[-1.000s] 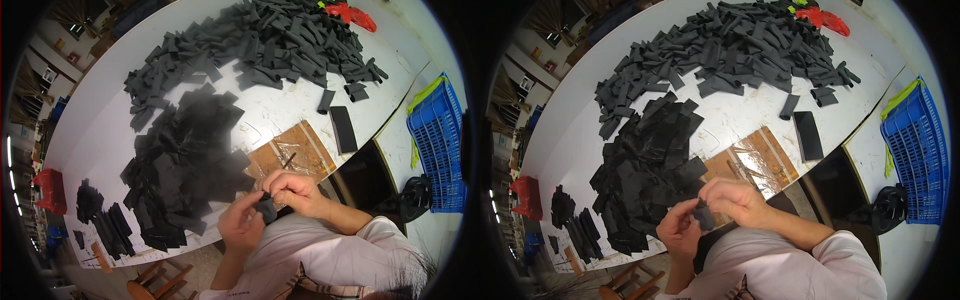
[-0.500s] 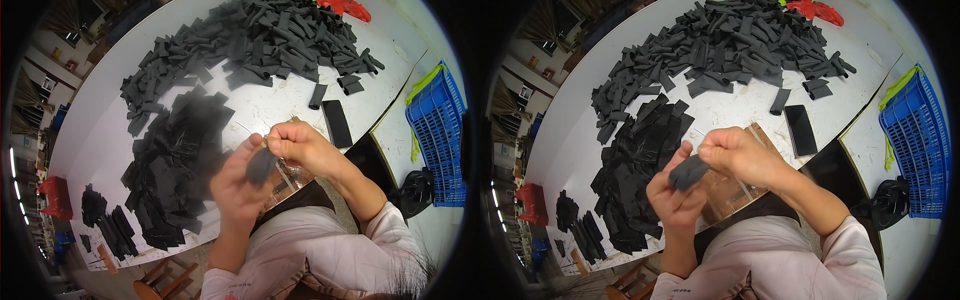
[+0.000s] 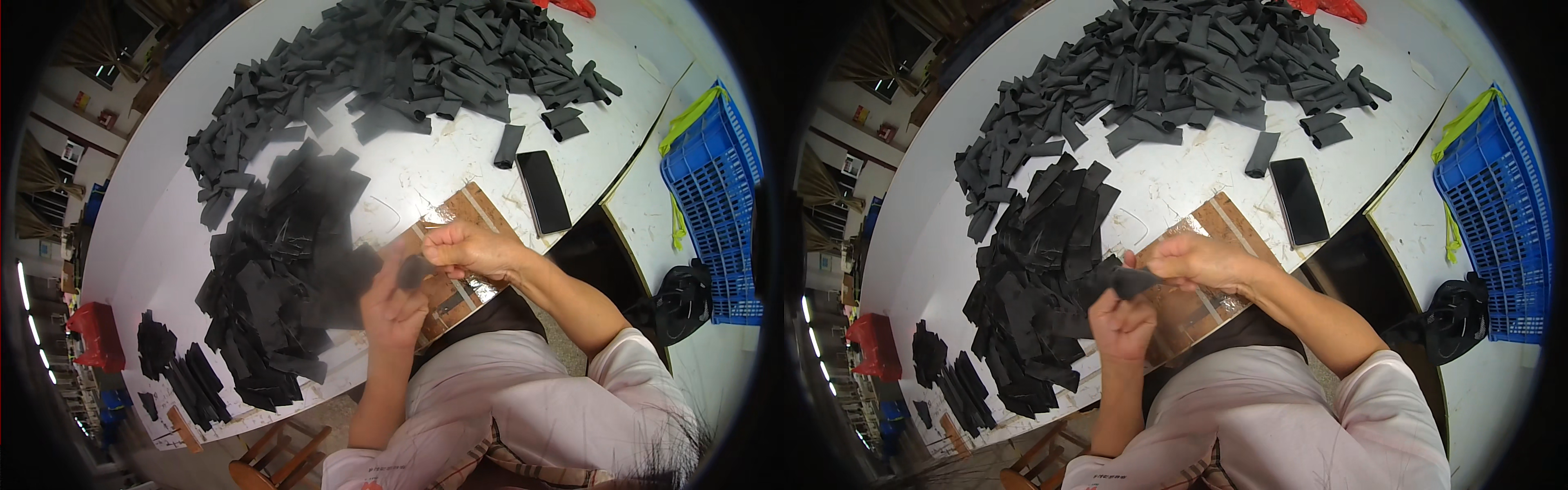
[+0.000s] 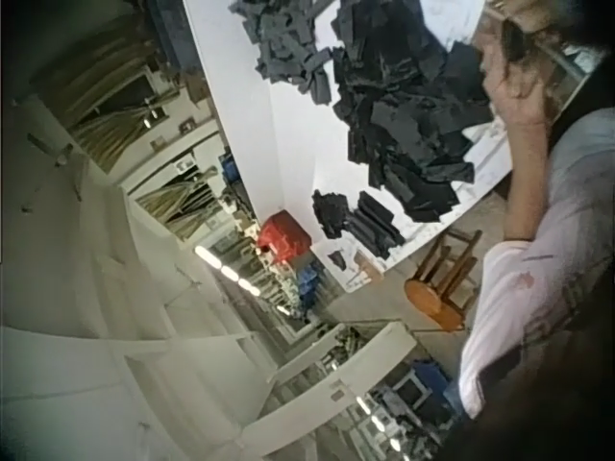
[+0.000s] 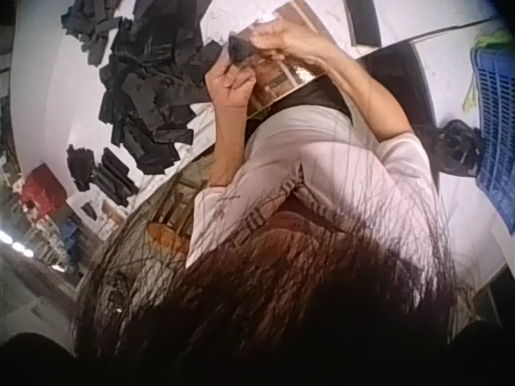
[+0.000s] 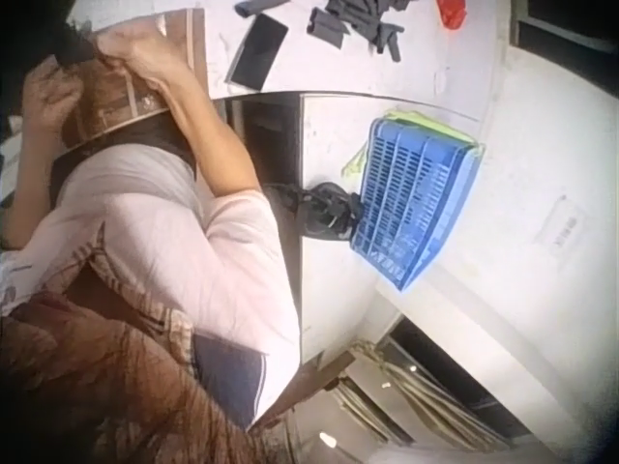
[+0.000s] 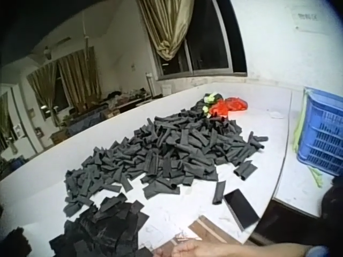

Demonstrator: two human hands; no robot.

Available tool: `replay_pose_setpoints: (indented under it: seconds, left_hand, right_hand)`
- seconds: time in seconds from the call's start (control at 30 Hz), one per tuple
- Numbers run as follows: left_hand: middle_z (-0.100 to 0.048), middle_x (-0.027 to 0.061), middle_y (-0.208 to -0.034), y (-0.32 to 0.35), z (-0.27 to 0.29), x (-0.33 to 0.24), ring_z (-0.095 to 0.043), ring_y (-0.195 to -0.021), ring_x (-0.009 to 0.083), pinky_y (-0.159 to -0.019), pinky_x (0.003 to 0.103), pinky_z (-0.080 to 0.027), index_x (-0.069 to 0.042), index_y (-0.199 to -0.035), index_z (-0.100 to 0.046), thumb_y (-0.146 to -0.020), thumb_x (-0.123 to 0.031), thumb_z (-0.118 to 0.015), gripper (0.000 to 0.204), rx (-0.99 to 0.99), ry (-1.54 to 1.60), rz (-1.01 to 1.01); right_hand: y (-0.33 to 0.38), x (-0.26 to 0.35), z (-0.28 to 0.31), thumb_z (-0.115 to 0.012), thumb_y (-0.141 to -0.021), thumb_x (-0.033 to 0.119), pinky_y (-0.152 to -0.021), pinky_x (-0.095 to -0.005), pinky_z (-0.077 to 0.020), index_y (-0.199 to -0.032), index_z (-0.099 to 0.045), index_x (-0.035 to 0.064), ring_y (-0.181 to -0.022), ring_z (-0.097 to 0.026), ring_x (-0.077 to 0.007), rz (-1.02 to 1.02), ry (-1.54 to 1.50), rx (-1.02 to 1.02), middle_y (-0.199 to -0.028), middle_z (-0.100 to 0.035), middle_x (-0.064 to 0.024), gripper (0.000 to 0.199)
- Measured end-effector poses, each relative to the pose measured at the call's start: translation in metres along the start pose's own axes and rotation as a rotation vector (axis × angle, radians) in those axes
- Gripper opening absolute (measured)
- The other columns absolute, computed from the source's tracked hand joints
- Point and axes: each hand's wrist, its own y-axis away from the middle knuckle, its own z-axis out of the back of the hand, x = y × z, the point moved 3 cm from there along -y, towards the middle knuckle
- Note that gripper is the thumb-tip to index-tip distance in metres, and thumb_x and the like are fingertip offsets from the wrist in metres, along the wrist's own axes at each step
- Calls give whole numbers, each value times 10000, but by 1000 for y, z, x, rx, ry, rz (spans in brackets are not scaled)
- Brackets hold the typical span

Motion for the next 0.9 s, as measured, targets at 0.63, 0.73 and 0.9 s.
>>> replay_pose_setpoints:
  seconds: [0.63,0.73,0.9]
  left_hand:
    - [-565,144,-886,20,-57,7,-528,-816,200,-774,316,-422,20,-838,-505,-783,-71,-583,132,244,-1092,-870]
    - [-556,151,-912,21,-40,-1,-528,-813,205,-768,323,-431,17,-850,-492,-794,-73,-572,133,206,-1066,-824]
    - [-567,160,-869,12,-48,14,-542,-814,212,-735,332,-454,41,-914,-504,-781,-48,-575,175,259,-1242,-715]
  right_hand:
    - [40,61,-44,-633,-645,242,-516,-338,-408,-783,-506,25,-674,-505,-255,712,1499,-338,-717,-490,-78,287]
    - [32,36,-29,-607,-648,161,-497,-348,-405,-683,-457,27,-630,-501,-268,596,1513,-310,-659,-478,-87,204]
    - [26,16,-15,-556,-658,80,-509,-362,-409,-672,-462,16,-579,-491,-294,650,1278,-306,-617,-461,-120,114]
